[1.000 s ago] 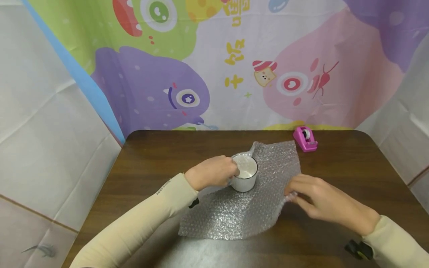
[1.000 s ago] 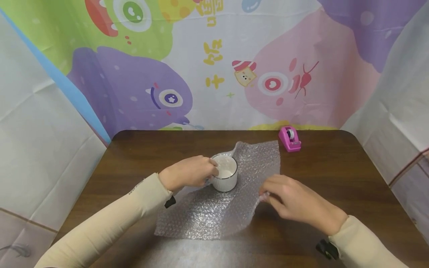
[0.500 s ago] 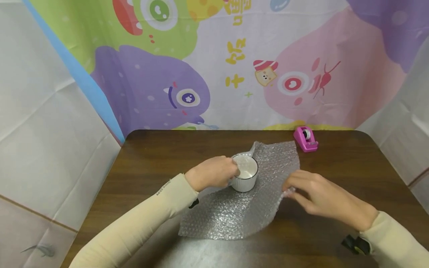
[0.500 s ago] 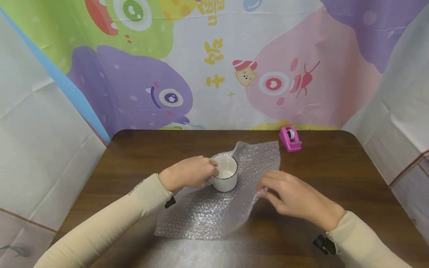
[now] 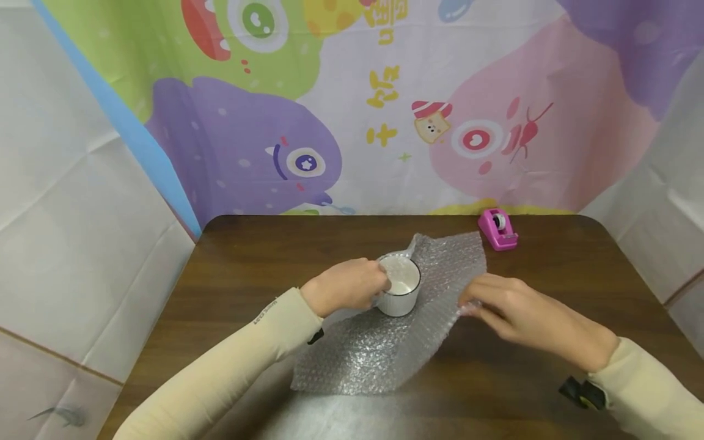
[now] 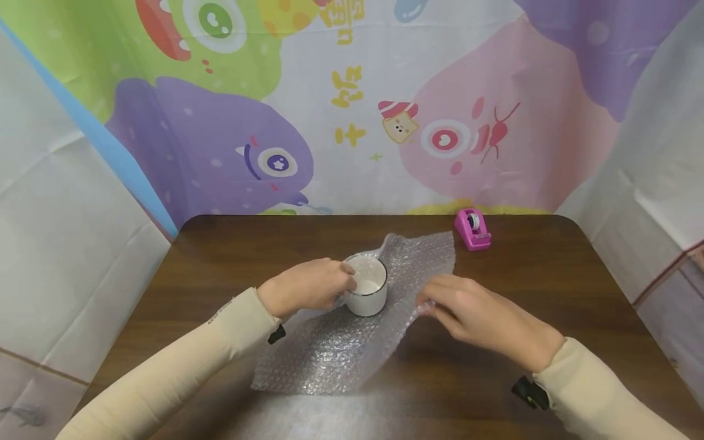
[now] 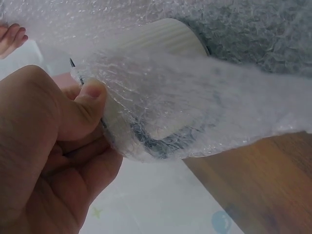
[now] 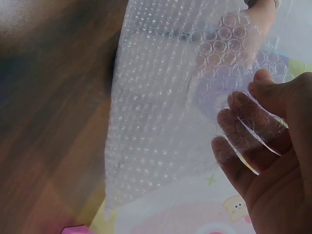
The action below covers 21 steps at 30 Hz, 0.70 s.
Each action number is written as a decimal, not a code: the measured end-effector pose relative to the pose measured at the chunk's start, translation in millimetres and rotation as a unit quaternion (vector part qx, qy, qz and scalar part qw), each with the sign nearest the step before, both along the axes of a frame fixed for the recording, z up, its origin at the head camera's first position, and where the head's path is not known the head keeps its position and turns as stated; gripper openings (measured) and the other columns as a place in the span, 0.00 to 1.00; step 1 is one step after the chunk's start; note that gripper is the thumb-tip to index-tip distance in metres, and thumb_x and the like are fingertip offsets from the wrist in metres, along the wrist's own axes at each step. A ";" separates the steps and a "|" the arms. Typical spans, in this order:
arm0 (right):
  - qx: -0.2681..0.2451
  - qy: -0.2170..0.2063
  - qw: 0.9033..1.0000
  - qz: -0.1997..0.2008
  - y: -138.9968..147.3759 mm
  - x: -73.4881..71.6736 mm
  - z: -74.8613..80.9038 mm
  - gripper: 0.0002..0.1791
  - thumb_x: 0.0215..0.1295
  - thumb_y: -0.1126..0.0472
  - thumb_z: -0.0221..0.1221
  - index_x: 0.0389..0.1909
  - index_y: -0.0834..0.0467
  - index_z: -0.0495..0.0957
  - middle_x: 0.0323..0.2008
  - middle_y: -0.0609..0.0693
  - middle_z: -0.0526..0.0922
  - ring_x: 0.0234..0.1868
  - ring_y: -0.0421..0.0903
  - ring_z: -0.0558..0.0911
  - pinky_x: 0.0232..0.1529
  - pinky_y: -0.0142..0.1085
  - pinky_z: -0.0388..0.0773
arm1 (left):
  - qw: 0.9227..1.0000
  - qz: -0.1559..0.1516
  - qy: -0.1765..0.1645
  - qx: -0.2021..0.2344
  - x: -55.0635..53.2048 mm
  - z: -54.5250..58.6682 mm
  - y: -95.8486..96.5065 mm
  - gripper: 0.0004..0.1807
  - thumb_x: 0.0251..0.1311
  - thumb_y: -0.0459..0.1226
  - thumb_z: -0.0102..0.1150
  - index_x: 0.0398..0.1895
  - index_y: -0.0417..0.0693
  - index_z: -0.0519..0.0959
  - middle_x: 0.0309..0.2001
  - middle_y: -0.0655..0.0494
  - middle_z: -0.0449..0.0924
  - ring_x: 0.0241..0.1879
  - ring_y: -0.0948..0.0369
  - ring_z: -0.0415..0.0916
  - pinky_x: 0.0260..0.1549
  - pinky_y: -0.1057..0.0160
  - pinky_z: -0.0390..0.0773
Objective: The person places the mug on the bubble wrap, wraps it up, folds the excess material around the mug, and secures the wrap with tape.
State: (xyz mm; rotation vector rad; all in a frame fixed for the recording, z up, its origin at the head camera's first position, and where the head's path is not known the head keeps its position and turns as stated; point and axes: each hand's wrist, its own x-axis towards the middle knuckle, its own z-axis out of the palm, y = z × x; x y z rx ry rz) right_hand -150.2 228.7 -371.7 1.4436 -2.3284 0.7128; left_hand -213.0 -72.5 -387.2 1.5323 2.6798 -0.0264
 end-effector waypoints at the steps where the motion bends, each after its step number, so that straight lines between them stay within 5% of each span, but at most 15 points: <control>1: -0.001 0.000 1.000 0.001 -0.5 -0.3 0.5 0.20 0.81 0.47 0.47 0.37 0.52 0.82 0.37 0.37 0.82 0.38 0.31 0.80 0.40 0.21 0.78 | 1.000 -0.001 0.001 0.000 -0.1 -0.2 -0.3 0.11 0.55 0.25 0.64 0.28 0.52 0.85 0.27 0.59 0.80 0.25 0.66 0.67 0.29 0.65 0.78; 21: 0.014 0.032 0.999 -0.014 -8.7 -7.0 7.8 0.21 0.81 0.46 0.46 0.38 0.53 0.82 0.37 0.38 0.82 0.39 0.32 0.80 0.43 0.23 0.78 | 1.000 -0.005 -0.004 -0.003 -0.3 0.6 -1.8 0.11 0.52 0.24 0.65 0.30 0.51 0.85 0.30 0.59 0.82 0.25 0.66 0.70 0.29 0.65 0.79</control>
